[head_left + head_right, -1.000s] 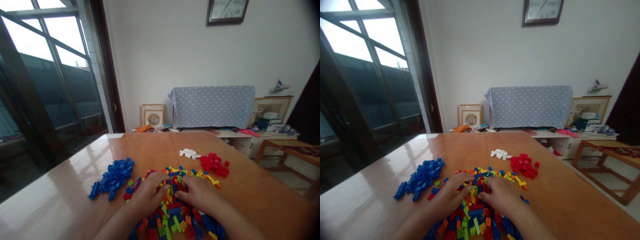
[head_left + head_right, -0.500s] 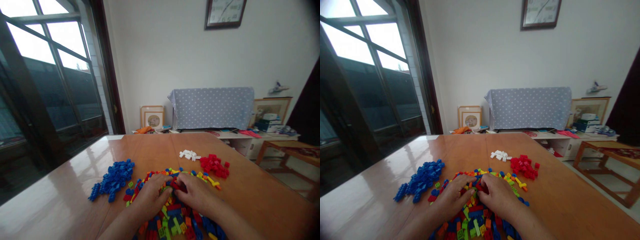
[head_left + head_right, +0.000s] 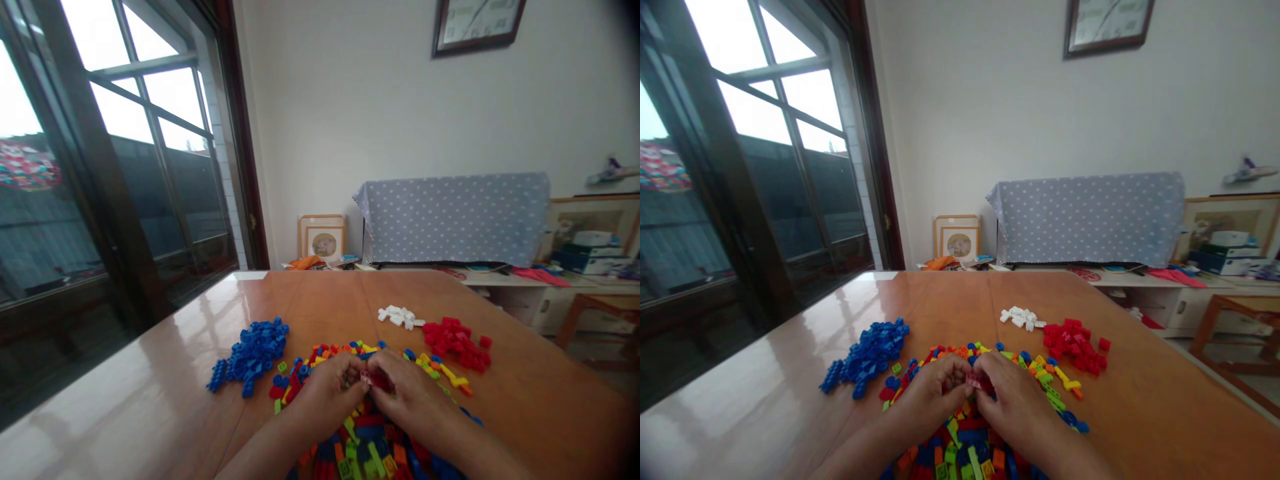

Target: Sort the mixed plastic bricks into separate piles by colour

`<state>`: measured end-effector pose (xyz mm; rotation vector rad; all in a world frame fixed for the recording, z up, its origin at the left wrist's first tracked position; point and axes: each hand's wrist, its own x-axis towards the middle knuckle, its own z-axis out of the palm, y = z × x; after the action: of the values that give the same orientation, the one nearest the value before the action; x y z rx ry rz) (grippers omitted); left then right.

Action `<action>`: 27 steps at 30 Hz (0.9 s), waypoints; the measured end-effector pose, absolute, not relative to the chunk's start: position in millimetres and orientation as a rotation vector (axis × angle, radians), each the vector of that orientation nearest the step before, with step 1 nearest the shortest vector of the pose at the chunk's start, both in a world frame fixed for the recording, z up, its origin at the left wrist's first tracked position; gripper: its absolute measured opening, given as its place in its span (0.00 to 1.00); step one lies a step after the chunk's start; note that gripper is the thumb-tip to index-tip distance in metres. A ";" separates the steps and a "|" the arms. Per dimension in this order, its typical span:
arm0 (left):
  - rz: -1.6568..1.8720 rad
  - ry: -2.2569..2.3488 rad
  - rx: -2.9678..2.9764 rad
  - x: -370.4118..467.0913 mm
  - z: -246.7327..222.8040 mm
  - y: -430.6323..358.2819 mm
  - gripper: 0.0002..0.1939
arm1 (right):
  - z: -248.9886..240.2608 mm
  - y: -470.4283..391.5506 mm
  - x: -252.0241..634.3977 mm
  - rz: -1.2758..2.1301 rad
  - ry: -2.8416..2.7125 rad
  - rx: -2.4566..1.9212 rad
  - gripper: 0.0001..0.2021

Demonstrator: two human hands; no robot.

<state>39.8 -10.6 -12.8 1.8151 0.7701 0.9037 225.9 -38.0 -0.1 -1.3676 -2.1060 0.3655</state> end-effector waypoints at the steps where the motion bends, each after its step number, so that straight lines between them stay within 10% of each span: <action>1: 0.897 0.775 1.816 39.2 -13.2 -10.5 0.04 | -0.9 -37.4 225.9 0.372 -2.100 -1.364 0.04; 27: 1.057 1.205 2.315 15.0 1.4 3.9 0.07 | -0.7 -31.3 242.3 0.416 -2.115 -1.362 0.14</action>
<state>15.0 3.9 1.4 2.3153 1.2045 1.0574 242.3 -31.3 -0.7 -1.3624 -2.1148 0.4163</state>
